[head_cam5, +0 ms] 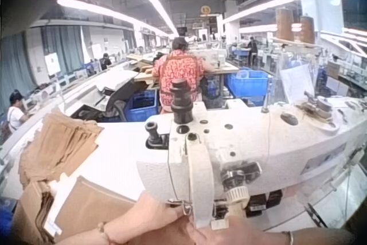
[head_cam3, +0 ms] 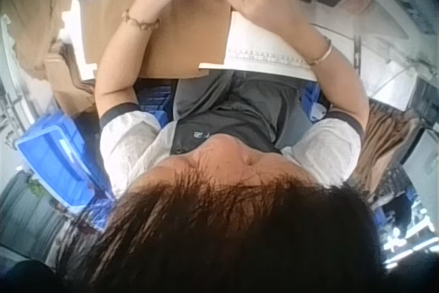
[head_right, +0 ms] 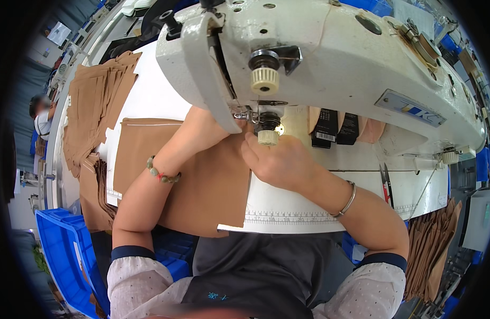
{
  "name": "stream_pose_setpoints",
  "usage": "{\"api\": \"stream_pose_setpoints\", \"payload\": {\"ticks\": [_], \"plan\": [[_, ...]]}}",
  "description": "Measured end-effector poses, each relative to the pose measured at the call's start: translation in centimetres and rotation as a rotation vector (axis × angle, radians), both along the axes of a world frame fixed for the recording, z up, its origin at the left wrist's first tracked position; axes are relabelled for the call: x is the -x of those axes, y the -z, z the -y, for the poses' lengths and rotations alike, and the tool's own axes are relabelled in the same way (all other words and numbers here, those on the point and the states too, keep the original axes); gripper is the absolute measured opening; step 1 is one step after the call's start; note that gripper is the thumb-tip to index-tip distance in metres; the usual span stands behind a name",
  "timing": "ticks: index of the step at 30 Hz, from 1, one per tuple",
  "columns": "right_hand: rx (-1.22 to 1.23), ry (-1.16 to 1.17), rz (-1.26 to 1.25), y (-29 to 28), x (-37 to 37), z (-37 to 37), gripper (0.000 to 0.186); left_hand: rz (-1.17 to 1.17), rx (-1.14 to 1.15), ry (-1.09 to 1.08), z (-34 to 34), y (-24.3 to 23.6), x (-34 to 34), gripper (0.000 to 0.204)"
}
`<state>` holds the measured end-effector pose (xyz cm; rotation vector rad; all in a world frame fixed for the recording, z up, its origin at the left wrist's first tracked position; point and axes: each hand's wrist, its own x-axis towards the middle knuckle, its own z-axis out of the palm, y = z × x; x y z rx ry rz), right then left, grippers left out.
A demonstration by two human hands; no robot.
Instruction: Sewing leather panels and attaching zippers and labels using an industrial sewing machine.
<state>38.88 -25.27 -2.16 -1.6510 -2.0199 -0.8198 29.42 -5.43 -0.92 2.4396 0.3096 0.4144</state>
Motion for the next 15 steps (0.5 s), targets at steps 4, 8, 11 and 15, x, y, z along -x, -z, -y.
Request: {"api": "stream_pose_setpoints", "payload": {"ticks": [4,8,11,15], "plan": [[0.010,0.021,0.019,-0.08,-0.20,0.16,0.015,0.020,-0.011,0.007,0.03,0.33,-0.34,0.015],[0.002,-0.002,0.005,-0.35,-0.31,0.08,0.014,0.016,-0.023,-0.001,0.07,0.10,-0.32,0.015],[0.008,-0.008,-0.021,-0.46,-0.20,0.01,0.014,0.014,-0.029,-0.007,-0.03,0.01,-0.19,0.014],[0.036,0.021,-0.020,-0.49,-0.26,0.18,0.013,0.016,-0.051,-0.017,0.17,-0.50,-0.14,0.015]]}}
